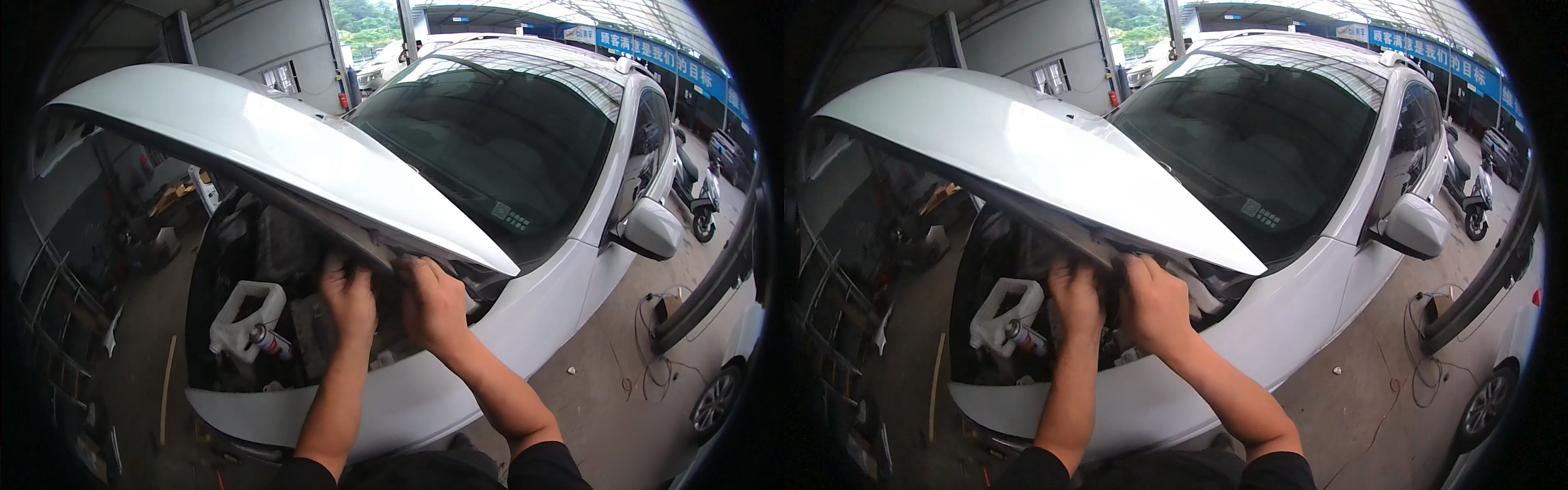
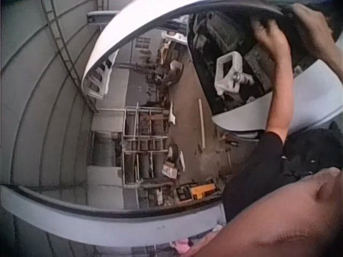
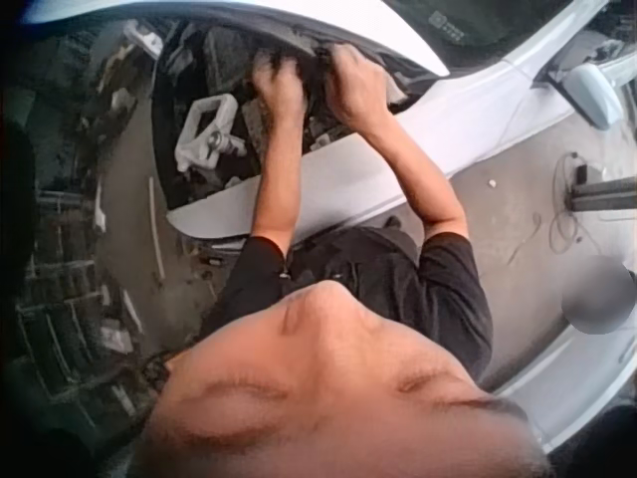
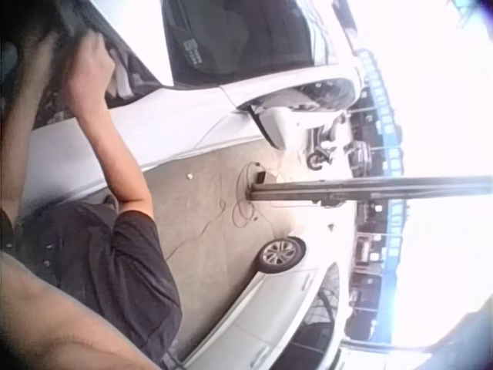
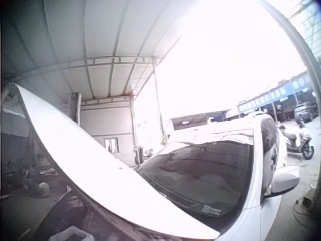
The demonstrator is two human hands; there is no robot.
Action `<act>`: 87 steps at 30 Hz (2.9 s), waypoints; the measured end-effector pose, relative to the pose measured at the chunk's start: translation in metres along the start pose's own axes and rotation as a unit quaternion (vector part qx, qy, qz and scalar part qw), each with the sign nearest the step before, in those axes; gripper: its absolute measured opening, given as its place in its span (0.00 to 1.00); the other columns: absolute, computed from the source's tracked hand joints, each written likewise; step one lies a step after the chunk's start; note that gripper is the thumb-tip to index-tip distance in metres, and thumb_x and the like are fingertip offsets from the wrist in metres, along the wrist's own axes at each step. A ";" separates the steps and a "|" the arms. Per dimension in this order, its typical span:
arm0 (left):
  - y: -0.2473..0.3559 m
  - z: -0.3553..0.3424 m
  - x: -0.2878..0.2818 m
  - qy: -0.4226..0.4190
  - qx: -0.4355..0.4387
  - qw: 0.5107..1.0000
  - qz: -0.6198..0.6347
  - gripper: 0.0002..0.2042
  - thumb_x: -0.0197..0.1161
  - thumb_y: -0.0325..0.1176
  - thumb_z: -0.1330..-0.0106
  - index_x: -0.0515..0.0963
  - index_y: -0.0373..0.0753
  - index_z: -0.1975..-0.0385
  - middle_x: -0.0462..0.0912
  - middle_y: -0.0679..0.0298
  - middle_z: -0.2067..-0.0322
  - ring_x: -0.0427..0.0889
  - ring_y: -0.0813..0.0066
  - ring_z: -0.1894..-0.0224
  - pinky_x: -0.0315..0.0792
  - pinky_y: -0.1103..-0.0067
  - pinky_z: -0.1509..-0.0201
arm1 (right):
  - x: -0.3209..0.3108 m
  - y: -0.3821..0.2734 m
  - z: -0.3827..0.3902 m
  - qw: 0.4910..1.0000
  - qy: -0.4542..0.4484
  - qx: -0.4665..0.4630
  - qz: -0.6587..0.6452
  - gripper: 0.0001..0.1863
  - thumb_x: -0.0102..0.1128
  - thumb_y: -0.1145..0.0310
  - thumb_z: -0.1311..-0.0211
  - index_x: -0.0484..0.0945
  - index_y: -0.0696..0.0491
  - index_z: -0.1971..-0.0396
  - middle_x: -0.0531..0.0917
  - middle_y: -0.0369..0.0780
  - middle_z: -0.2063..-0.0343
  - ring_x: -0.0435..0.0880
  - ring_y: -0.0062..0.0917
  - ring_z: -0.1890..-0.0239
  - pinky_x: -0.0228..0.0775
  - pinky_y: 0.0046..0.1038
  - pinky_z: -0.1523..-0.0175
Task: The person installs a black rubber seal along the edge of a white car's open hood, pressing it into place by hand. They then insert small fasteners into the seal to secure it. The person works around the hood's perimeter, adjusting the seal and fastening it at multiple points.
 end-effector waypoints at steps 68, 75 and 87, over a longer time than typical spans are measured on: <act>0.032 0.025 -0.015 -0.121 -0.044 0.990 -0.065 0.07 0.66 0.25 0.40 0.77 0.37 0.63 0.76 0.71 0.73 0.68 0.89 0.82 0.61 0.89 0.83 | 0.026 -0.005 -0.014 0.950 -0.139 0.061 -0.273 0.09 0.52 0.78 0.47 0.76 0.65 0.66 0.77 0.43 0.81 0.74 0.23 0.81 0.66 0.22 0.73; 0.037 0.018 -0.017 -0.126 -0.035 0.990 -0.060 0.04 0.65 0.25 0.39 0.80 0.37 0.65 0.79 0.68 0.69 0.71 0.88 0.81 0.64 0.88 0.82 | 0.032 0.004 -0.012 0.924 -0.178 0.128 -0.313 0.07 0.52 0.78 0.46 0.75 0.64 0.67 0.75 0.42 0.83 0.71 0.23 0.81 0.64 0.23 0.73; 0.029 0.021 -0.008 -0.133 -0.078 0.988 -0.030 0.07 0.61 0.28 0.36 0.75 0.37 0.60 0.75 0.71 0.76 0.67 0.89 0.82 0.61 0.89 0.82 | 0.019 -0.021 -0.022 0.967 -0.168 -0.046 -0.185 0.07 0.53 0.81 0.47 0.75 0.63 0.67 0.75 0.48 0.78 0.74 0.36 0.80 0.66 0.28 0.72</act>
Point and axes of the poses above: each hand's wrist, its own z-axis away from the middle knuckle, its own x-axis out of the palm, y = z × x, the point moved 9 cm from there along -z, towards the middle knuckle
